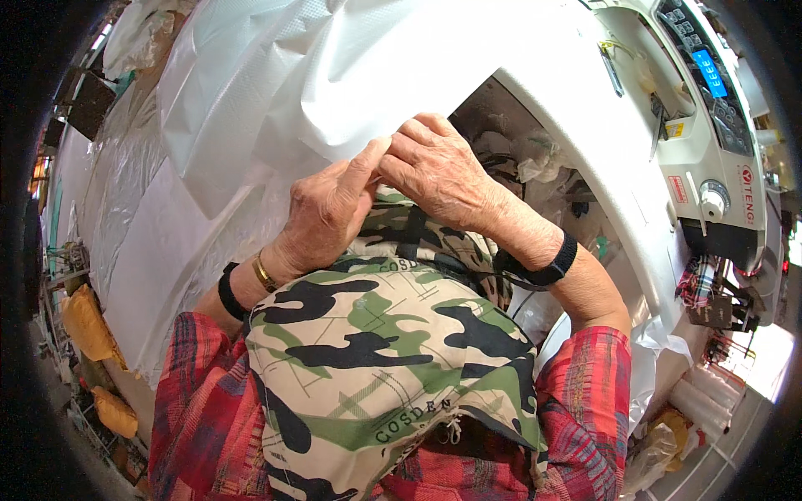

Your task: Sewing large white plastic sheets together using an industrial sewing machine.

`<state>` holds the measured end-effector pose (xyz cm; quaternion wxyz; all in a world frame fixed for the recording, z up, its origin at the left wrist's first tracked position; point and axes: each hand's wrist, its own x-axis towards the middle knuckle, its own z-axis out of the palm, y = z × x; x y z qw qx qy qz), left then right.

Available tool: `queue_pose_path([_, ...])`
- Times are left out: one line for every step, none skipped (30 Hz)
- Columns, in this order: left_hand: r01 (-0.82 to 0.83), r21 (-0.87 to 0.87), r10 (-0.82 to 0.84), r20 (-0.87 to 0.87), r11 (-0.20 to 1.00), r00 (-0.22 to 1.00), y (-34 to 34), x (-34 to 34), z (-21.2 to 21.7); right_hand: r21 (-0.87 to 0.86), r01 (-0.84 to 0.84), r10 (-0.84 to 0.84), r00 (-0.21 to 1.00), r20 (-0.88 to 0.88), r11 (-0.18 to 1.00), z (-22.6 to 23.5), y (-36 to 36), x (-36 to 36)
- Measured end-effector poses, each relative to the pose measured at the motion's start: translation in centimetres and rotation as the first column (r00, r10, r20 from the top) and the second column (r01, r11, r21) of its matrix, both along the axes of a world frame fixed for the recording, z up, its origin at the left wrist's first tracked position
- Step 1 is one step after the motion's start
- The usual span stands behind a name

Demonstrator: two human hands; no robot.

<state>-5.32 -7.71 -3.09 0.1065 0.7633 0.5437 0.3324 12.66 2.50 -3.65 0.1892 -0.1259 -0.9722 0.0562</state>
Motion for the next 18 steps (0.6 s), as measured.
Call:
queue_pose_path([0.018, -0.012, -0.017, 0.036, 1.000, 0.999, -0.1, -0.1, 0.1, -0.026, 0.003, -0.004, 1.000, -0.014, 1.000, 0.3, 0.1, 0.1])
queue_pose_path([0.035, -0.016, -0.034, 0.076, 0.999, 0.997, -0.1, -0.3, 0.3, -0.050, 0.006, -0.008, 1.000, -0.031, 0.999, 0.6, 0.5, 0.1])
queue_pose_path([0.046, -0.009, -0.045, 0.094, 0.999, 0.995, -0.1, -0.6, 0.5, -0.063, 0.007, -0.010, 0.999, -0.043, 0.998, 1.0, 1.0, 0.1])
queue_pose_path([0.057, 0.002, -0.057, 0.119, 0.998, 0.991, -0.1, -1.0, 0.8, -0.074, 0.001, -0.004, 0.999, -0.033, 0.997, 1.6, 1.9, 0.3])
queue_pose_path([0.062, 0.014, -0.063, 0.142, 0.998, 0.988, -0.1, -1.3, 1.2, -0.155, 0.004, -0.021, 0.994, -0.108, 0.988, 2.2, 2.5, 0.5])
queue_pose_path([0.046, -0.025, -0.041, 0.165, 0.999, 0.985, -0.1, -1.7, 1.5, -0.181, -0.012, -0.011, 0.993, -0.121, 0.983, 2.6, 3.1, 0.6])
queue_pose_path([0.078, 0.000, -0.078, 0.138, 0.997, 0.987, 0.0, -1.9, 1.8, -0.218, -0.017, -0.015, 0.990, -0.140, 0.976, 3.0, 3.6, 0.6])
queue_pose_path([0.109, 0.032, -0.112, 0.115, 0.994, 0.987, 0.3, -2.1, 2.1, -0.245, -0.015, -0.020, 0.990, -0.138, 0.969, 3.4, 3.9, 0.5])
queue_pose_path([0.130, 0.055, -0.135, 0.089, 0.990, 0.987, 0.5, -2.2, 2.3, -0.233, -0.010, -0.021, 0.992, -0.128, 0.972, 3.7, 4.1, 0.4])
queue_pose_path([0.131, 0.075, -0.134, 0.044, 0.989, 0.990, 0.5, -2.1, 2.4, -0.228, -0.003, -0.024, 0.993, -0.115, 0.974, 3.9, 4.2, 0.3])
queue_pose_path([0.117, 0.093, -0.119, 0.012, 0.989, 0.993, 0.7, -2.0, 2.5, -0.222, -0.008, -0.016, 0.994, -0.109, 0.975, 4.1, 4.2, 0.2])
queue_pose_path([0.104, 0.112, -0.103, -0.020, 0.988, 0.995, 0.8, -1.9, 2.5, -0.207, 0.003, -0.023, 0.995, -0.094, 0.978, 4.2, 4.3, 0.0])
queue_pose_path([0.086, 0.139, -0.080, -0.047, 0.987, 0.996, 1.0, -1.9, 2.5, -0.149, 0.016, -0.029, 0.996, -0.087, 0.989, 4.4, 4.3, -0.2])
queue_pose_path([0.070, 0.142, -0.061, -0.067, 0.987, 0.996, 1.2, -1.8, 2.5, -0.091, 0.027, -0.035, 0.996, -0.081, 0.995, 4.5, 4.5, -0.4])
queue_pose_path([0.049, 0.152, -0.037, -0.080, 0.987, 0.996, 1.4, -1.8, 2.4, -0.041, 0.052, -0.055, 0.996, -0.065, 0.998, 4.5, 4.6, -0.4])
queue_pose_path([0.028, 0.163, -0.013, -0.093, 0.986, 0.996, 1.6, -1.8, 2.3, -0.019, 0.060, -0.060, 0.998, -0.024, 0.998, 4.6, 4.8, -0.4])
queue_pose_path([0.045, 0.142, -0.029, -0.112, 0.989, 0.993, 1.6, -1.9, 2.3, -0.004, 0.083, -0.083, 0.996, 0.026, 0.997, 4.6, 5.0, -0.3])
queue_pose_path([0.062, 0.121, -0.046, -0.130, 0.991, 0.990, 1.7, -2.0, 2.3, 0.013, 0.106, -0.106, 0.991, 0.076, 0.994, 4.6, 5.2, -0.1])
